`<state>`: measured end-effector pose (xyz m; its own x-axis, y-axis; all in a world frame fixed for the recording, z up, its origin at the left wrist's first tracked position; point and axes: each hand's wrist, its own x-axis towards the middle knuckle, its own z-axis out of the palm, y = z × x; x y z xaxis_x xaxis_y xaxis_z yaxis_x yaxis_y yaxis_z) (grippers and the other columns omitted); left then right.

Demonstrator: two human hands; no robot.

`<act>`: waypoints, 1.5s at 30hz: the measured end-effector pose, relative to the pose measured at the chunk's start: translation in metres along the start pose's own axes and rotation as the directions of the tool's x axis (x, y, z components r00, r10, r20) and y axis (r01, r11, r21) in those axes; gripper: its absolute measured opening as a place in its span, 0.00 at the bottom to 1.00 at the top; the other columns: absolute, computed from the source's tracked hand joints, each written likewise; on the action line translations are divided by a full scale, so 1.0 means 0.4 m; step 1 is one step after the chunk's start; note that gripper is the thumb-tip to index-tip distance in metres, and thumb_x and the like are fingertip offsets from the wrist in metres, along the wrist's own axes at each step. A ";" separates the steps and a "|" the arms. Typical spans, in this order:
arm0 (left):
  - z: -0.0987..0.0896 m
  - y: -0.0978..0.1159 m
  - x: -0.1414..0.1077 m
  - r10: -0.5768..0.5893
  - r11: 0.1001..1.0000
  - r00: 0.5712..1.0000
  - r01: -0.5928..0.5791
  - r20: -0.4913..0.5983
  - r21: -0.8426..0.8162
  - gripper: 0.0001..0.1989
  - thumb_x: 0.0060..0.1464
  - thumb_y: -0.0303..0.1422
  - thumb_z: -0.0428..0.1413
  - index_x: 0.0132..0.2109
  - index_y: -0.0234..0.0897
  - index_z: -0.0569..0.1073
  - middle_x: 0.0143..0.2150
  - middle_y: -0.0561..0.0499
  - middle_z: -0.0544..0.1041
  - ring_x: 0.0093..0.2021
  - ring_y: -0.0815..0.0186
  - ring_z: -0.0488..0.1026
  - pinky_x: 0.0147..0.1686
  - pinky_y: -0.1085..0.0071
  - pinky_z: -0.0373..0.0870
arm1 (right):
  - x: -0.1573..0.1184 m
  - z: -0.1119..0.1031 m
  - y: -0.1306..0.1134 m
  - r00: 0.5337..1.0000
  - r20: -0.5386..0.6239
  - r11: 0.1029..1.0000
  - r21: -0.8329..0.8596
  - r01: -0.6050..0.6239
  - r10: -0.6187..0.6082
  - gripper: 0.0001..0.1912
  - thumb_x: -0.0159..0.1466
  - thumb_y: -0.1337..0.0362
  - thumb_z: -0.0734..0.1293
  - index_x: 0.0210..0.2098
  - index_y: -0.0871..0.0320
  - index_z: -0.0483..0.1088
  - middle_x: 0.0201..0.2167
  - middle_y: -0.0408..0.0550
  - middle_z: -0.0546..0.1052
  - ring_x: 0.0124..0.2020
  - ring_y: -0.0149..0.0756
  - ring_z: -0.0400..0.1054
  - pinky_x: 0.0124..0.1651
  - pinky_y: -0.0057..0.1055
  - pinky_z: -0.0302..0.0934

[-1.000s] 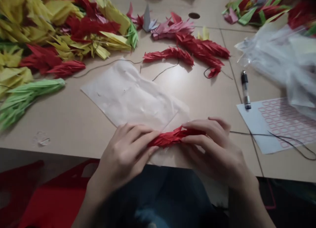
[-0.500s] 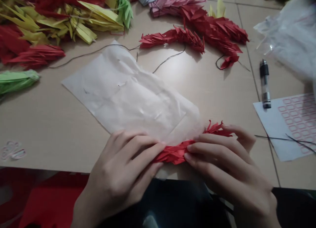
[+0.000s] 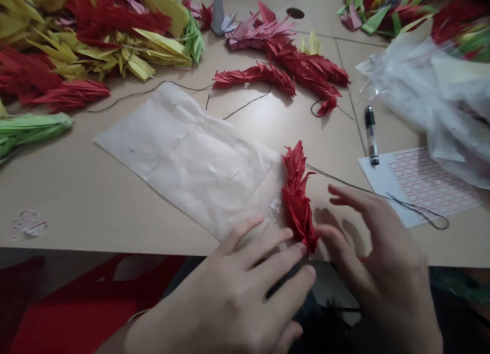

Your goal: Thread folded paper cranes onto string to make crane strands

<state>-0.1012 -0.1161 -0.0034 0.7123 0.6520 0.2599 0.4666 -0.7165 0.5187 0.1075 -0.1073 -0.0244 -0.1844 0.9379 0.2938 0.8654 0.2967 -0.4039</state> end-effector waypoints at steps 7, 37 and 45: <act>0.015 -0.087 -0.015 -0.105 0.913 0.960 0.197 -0.261 0.358 0.19 0.59 0.34 0.50 0.56 0.32 0.68 0.58 0.39 0.70 0.60 0.51 0.65 0.59 0.49 0.59 | -0.044 0.013 0.027 0.997 0.029 0.997 -0.028 0.065 -0.064 0.17 0.65 0.62 0.62 0.53 0.55 0.63 0.47 0.53 0.71 0.47 0.44 0.67 0.47 0.39 0.63; 0.017 -0.071 0.087 -0.164 0.986 0.983 0.165 0.076 -0.003 0.20 0.57 0.31 0.52 0.57 0.38 0.63 0.51 0.49 0.72 0.50 0.62 0.67 0.51 0.64 0.63 | -0.018 -0.005 0.075 0.942 0.026 0.921 0.220 0.321 -0.334 0.14 0.61 0.73 0.67 0.47 0.60 0.69 0.41 0.51 0.76 0.44 0.37 0.68 0.52 0.42 0.58; 0.042 -0.086 0.151 -0.026 0.995 0.976 0.005 0.216 0.099 0.16 0.63 0.32 0.47 0.56 0.46 0.66 0.62 0.54 0.65 0.62 0.62 0.58 0.55 0.64 0.57 | -0.038 -0.018 0.115 0.932 0.054 0.885 0.335 0.322 -0.359 0.13 0.61 0.75 0.67 0.46 0.59 0.70 0.41 0.48 0.77 0.47 0.36 0.67 0.58 0.43 0.53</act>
<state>-0.0654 -0.0561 -0.0193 0.7964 0.6014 0.0640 0.5194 -0.7343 0.4371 0.1534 -0.1091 -0.0410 -0.5076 0.7771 0.3721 0.5507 0.6248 -0.5535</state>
